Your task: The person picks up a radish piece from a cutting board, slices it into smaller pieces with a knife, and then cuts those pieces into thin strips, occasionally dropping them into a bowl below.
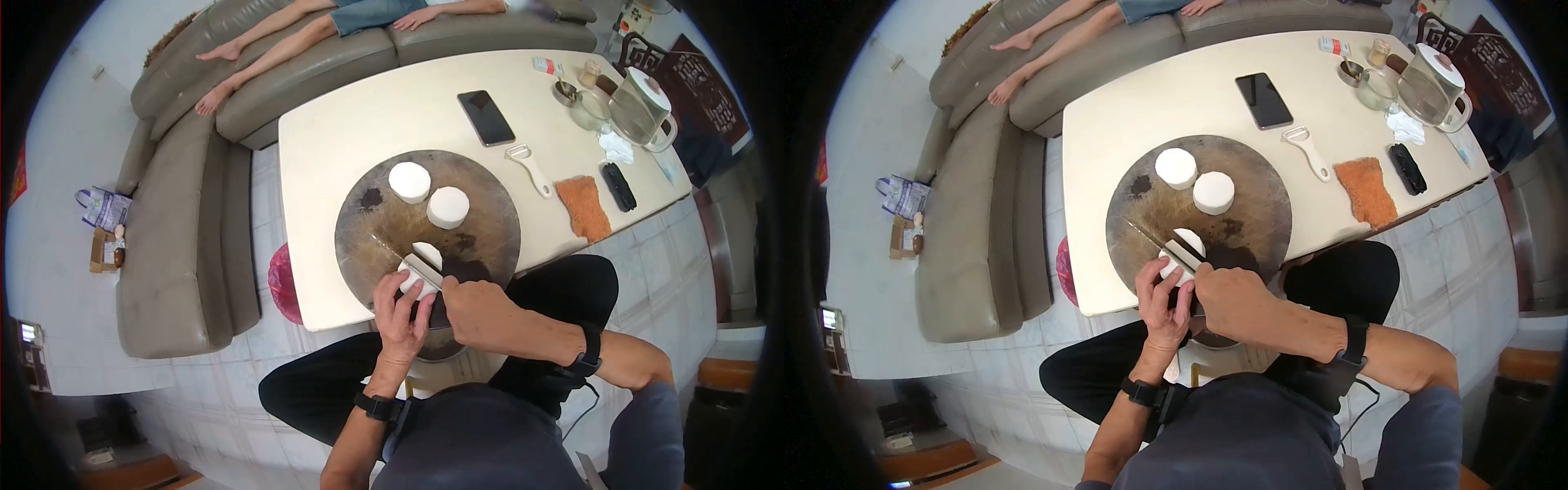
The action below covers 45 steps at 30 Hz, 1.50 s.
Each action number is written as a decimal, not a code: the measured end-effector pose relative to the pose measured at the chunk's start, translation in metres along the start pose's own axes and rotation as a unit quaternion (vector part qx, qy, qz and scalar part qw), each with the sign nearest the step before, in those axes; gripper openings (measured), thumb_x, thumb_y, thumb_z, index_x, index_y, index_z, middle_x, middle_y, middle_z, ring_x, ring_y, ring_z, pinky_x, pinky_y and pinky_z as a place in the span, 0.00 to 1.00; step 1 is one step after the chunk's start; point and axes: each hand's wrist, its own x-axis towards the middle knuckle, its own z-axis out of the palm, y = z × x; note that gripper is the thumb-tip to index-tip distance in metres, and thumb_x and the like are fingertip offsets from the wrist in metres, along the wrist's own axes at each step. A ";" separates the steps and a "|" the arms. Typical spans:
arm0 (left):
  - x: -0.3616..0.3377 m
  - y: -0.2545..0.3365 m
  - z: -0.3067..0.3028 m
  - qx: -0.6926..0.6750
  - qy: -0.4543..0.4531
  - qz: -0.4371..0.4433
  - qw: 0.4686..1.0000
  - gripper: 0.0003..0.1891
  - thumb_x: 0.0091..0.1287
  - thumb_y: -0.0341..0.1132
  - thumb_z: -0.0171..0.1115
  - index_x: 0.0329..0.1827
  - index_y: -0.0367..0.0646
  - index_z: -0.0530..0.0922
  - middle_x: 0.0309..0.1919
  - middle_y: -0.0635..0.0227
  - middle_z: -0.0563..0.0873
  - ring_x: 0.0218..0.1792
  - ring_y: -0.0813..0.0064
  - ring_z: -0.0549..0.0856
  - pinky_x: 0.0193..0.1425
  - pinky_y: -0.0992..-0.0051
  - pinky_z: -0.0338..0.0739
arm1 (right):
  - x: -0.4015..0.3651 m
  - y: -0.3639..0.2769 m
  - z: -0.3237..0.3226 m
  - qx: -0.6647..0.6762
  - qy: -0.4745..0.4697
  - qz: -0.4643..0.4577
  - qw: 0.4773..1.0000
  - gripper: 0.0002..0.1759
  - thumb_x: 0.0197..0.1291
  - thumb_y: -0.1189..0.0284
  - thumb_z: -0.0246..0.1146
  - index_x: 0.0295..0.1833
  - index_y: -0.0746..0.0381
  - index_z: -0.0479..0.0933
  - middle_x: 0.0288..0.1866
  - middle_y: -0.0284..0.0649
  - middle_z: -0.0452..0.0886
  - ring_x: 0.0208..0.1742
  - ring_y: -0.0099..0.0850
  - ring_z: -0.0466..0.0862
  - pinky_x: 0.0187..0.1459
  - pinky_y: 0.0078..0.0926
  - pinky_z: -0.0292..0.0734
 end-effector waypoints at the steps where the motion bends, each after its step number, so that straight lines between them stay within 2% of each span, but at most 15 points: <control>1: -0.001 0.000 0.000 0.003 -0.001 -0.001 1.000 0.20 0.50 0.24 0.74 0.47 0.39 0.80 0.53 0.54 0.79 0.52 0.49 0.80 0.55 0.58 0.76 | 0.000 0.000 -0.001 -0.007 -0.003 0.003 1.000 0.09 0.54 0.78 0.59 0.37 0.72 0.67 0.21 0.54 0.79 0.24 0.52 0.83 0.27 0.45 0.78; 9: 0.000 0.000 0.002 0.017 0.016 0.007 1.000 0.19 0.50 0.26 0.75 0.47 0.40 0.82 0.52 0.54 0.80 0.51 0.49 0.80 0.52 0.58 0.77 | 0.007 -0.004 -0.002 -0.014 -0.020 0.030 0.999 0.09 0.53 0.78 0.60 0.36 0.71 0.67 0.21 0.55 0.78 0.24 0.51 0.83 0.28 0.45 0.78; 12: 0.001 0.002 0.000 0.022 0.012 0.004 1.000 0.19 0.51 0.26 0.75 0.47 0.40 0.81 0.52 0.54 0.80 0.51 0.49 0.80 0.53 0.58 0.77 | 0.012 -0.003 -0.002 -0.007 0.009 -0.010 1.000 0.09 0.53 0.78 0.60 0.35 0.71 0.67 0.21 0.56 0.78 0.25 0.52 0.83 0.28 0.45 0.78; 17: 0.001 0.001 0.002 0.013 0.012 0.014 1.000 0.19 0.51 0.25 0.74 0.48 0.39 0.80 0.53 0.54 0.79 0.51 0.49 0.79 0.54 0.57 0.76 | -0.001 0.001 0.013 0.000 0.033 0.023 0.999 0.08 0.54 0.78 0.58 0.35 0.72 0.68 0.22 0.57 0.79 0.27 0.55 0.83 0.31 0.48 0.79; 22: -0.002 0.000 0.001 -0.011 0.013 -0.002 1.000 0.19 0.53 0.24 0.73 0.48 0.40 0.80 0.53 0.53 0.79 0.52 0.49 0.79 0.55 0.57 0.76 | 0.012 0.002 0.003 0.005 0.027 -0.019 0.999 0.08 0.54 0.77 0.59 0.35 0.72 0.70 0.24 0.59 0.80 0.28 0.56 0.83 0.33 0.49 0.79; 24: -0.001 0.002 0.001 0.022 0.013 0.007 1.000 0.18 0.53 0.24 0.72 0.48 0.40 0.80 0.53 0.53 0.79 0.52 0.49 0.79 0.55 0.56 0.76 | 0.015 0.001 0.001 -0.004 0.015 -0.035 0.999 0.08 0.54 0.76 0.59 0.35 0.72 0.71 0.25 0.60 0.80 0.28 0.56 0.84 0.33 0.49 0.79; 32: -0.003 0.001 -0.001 0.031 0.024 0.016 0.999 0.17 0.56 0.23 0.69 0.50 0.39 0.81 0.53 0.52 0.79 0.53 0.50 0.79 0.56 0.58 0.75 | 0.004 0.007 0.009 -0.016 0.018 0.028 0.999 0.08 0.58 0.75 0.58 0.37 0.71 0.70 0.25 0.58 0.80 0.30 0.56 0.83 0.34 0.50 0.78; 34: -0.004 0.003 -0.002 0.053 0.017 0.014 0.998 0.16 0.57 0.21 0.67 0.50 0.39 0.82 0.53 0.54 0.78 0.54 0.51 0.78 0.58 0.59 0.74 | -0.004 0.012 0.006 -0.021 0.017 0.034 0.999 0.08 0.56 0.75 0.59 0.36 0.71 0.70 0.25 0.58 0.80 0.30 0.56 0.83 0.34 0.49 0.78; 45: -0.006 0.001 0.001 0.006 0.042 0.000 0.999 0.14 0.55 0.22 0.70 0.45 0.38 0.80 0.51 0.55 0.79 0.53 0.51 0.79 0.55 0.60 0.75 | -0.038 -0.021 -0.024 -0.032 0.007 0.054 0.998 0.07 0.56 0.79 0.58 0.36 0.70 0.67 0.21 0.57 0.77 0.27 0.56 0.82 0.31 0.49 0.76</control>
